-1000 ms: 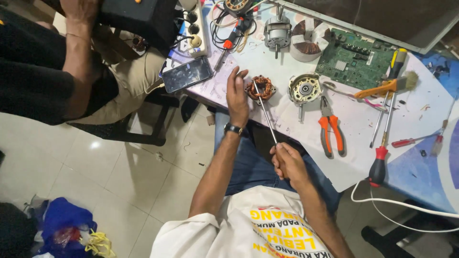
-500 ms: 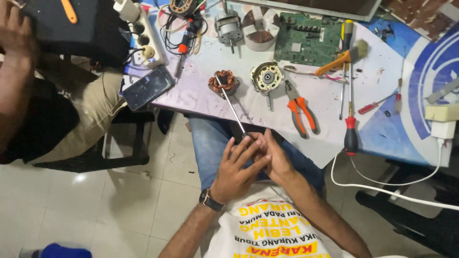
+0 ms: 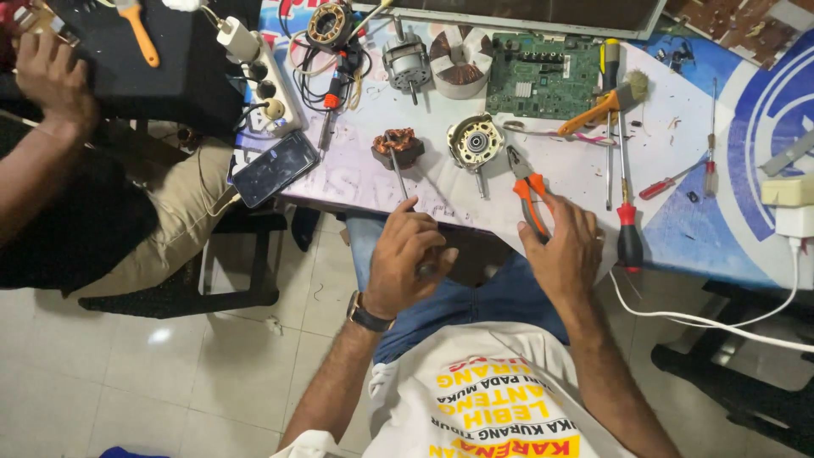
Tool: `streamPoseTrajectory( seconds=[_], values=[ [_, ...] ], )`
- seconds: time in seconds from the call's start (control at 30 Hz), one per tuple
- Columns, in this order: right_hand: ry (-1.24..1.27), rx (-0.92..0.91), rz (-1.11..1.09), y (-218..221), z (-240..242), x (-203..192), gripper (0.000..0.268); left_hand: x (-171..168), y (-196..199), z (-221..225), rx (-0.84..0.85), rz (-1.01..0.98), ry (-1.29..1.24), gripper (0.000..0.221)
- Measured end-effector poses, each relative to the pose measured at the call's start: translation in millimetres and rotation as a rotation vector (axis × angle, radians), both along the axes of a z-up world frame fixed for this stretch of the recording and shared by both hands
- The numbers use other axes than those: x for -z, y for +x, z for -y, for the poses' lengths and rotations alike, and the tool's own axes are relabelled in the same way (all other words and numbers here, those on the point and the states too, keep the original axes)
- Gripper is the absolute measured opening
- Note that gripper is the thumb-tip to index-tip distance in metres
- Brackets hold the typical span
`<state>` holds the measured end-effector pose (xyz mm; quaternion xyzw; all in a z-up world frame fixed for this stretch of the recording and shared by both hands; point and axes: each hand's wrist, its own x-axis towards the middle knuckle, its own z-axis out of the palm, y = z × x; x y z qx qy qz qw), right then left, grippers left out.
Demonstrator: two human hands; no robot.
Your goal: The person is disassembling a small electric motor stator using pliers and a screwdriver at a repair bench.
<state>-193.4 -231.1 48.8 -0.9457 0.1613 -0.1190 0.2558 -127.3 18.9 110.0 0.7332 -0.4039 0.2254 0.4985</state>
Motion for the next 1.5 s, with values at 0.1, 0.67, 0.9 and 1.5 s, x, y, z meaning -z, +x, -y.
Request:
streamPoseTrajectory(
  seconds=[0.1,0.67,0.9,1.5],
  values=[
    [-0.142,0.065,-0.143,10.3,5.9,14.6,0.068,-7.9,18.5,-5.3,-0.024,-0.047,-0.105,0.017],
    [0.595,-0.223,0.057,84.9,-102.5,3.2,0.046,-36.8,68.4,-18.3,-0.089,-0.141,-0.516,0.027],
    [0.505,-0.235,0.074,162.2,-150.6,-19.0,0.08,-44.1,55.2,-19.3,-0.114,-0.135,-0.57,0.029],
    [0.717,0.11,0.001,206.9,-178.7,26.8,0.025,-8.2,17.4,-5.5,-0.208,0.064,-0.519,0.029]
  ],
)
